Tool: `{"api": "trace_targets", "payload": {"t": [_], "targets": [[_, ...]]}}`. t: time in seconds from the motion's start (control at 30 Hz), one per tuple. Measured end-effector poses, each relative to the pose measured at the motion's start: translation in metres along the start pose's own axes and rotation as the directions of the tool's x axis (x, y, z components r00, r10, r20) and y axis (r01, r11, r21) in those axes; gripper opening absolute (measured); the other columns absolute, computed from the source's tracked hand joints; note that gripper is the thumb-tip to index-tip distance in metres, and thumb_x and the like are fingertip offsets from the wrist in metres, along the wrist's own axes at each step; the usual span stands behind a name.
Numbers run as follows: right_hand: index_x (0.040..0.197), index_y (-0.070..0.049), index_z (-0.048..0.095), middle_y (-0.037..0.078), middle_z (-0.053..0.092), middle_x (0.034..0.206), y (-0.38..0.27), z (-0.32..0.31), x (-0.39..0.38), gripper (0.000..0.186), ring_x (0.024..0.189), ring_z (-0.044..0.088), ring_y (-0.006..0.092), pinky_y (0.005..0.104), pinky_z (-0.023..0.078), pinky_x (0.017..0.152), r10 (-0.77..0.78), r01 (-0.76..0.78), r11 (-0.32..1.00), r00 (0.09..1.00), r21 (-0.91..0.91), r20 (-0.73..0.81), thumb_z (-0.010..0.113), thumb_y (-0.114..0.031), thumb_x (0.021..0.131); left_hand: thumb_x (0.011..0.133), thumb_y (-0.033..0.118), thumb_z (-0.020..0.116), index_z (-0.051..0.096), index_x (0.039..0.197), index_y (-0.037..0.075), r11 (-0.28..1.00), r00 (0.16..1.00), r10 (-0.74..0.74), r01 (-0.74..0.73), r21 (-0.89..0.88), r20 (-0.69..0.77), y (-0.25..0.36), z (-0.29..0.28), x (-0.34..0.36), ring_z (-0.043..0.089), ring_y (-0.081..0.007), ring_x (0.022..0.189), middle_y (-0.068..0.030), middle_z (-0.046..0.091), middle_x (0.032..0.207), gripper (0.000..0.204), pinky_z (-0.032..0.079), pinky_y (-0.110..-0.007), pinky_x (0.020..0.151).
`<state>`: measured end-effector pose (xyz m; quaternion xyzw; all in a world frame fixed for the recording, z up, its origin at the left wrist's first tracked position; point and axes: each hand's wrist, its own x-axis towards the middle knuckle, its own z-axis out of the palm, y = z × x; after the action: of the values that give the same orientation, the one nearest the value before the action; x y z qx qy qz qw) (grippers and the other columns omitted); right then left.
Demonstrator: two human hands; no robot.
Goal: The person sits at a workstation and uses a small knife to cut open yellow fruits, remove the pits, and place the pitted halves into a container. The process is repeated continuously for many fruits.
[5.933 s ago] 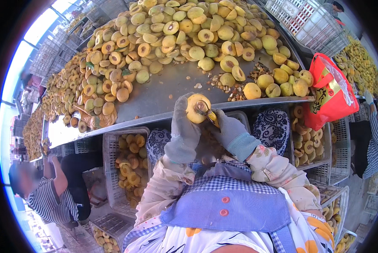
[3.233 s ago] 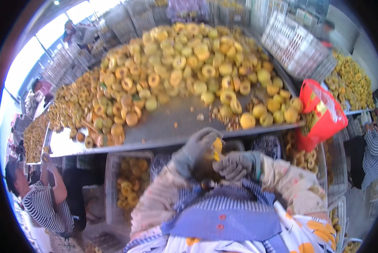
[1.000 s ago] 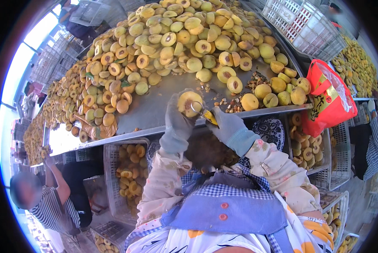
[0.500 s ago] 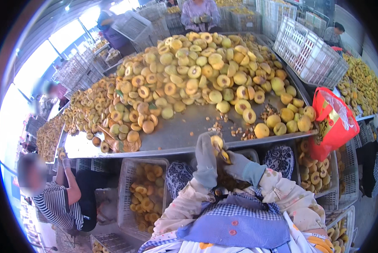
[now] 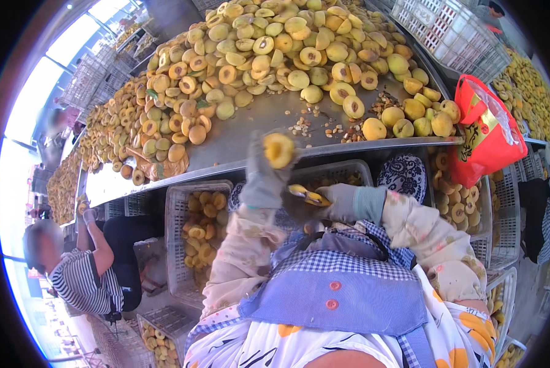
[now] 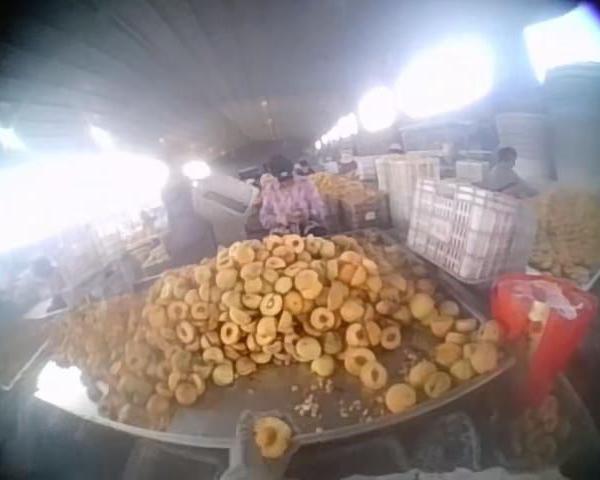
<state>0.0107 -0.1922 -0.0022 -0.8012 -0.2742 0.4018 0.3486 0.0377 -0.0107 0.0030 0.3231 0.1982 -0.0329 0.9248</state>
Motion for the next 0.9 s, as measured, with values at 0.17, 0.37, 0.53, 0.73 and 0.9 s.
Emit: {"api": "trace_targets", "payload": {"t": [0.17,0.37,0.53,0.73,0.9], "targets": [[0.105,-0.007,0.055,0.019,0.062,0.096,0.072,0.005,0.001,0.037,0.089,0.06,0.0337,0.0413,0.047,0.078,0.366,-0.362,0.793,0.926,-0.489,-0.092,0.056,-0.033,0.079,0.085,0.026,0.054,0.057,0.098,0.003,0.805,0.941,0.311,-0.186,0.563,-0.134,0.088,-0.112,0.008,0.059,-0.0254,0.082,-0.0108,0.059,0.088,0.027,0.052,-0.041,0.07],[0.102,-0.006,0.058,0.018,0.062,0.097,0.083,0.001,0.009,0.031,0.092,0.06,0.033,0.0403,0.047,0.079,0.257,-0.279,0.927,0.959,-0.25,-0.117,0.054,-0.025,0.079,0.08,0.011,0.057,0.056,0.107,0.001,-0.335,0.825,0.519,-0.044,0.941,0.224,0.107,-0.145,0.031,0.058,-0.0225,0.092,-0.0135,0.059,0.1,0.028,0.045,-0.032,0.083],[0.099,-0.004,0.055,0.019,0.062,0.089,0.106,0.006,0.014,0.032,0.085,0.06,0.0357,0.0425,0.046,0.075,0.167,-0.18,0.982,0.97,-0.06,-0.175,0.055,-0.029,0.079,0.078,0.022,0.062,0.052,0.114,0.004,-0.107,0.976,0.062,-0.204,0.973,0.211,-0.041,0.047,0.11,0.058,-0.0244,0.099,-0.016,0.061,0.104,0.041,0.044,-0.03,0.084],[0.099,-0.005,0.053,0.021,0.061,0.084,0.133,0.023,0.018,0.033,0.082,0.059,0.0384,0.0449,0.046,0.073,0.141,-0.126,0.99,0.948,0.067,-0.285,0.055,-0.032,0.08,0.071,0.033,0.067,0.053,0.109,0.006,-0.271,0.947,0.179,-0.213,0.939,0.266,-0.135,0.099,0.196,0.061,-0.0258,0.087,-0.0161,0.062,0.098,0.049,0.047,-0.032,0.077],[0.099,-0.006,0.052,0.022,0.061,0.083,0.124,0.007,0.012,0.032,0.08,0.058,0.0393,0.0455,0.046,0.071,0.154,-0.108,0.985,0.907,0.137,-0.391,0.055,-0.032,0.081,0.079,0.027,0.063,0.051,0.106,0.002,0.678,0.993,-0.011,-0.079,0.731,0.117,-0.098,0.086,0.169,0.059,-0.0196,0.072,-0.0102,0.059,0.091,0.04,0.05,-0.028,0.056]]}}
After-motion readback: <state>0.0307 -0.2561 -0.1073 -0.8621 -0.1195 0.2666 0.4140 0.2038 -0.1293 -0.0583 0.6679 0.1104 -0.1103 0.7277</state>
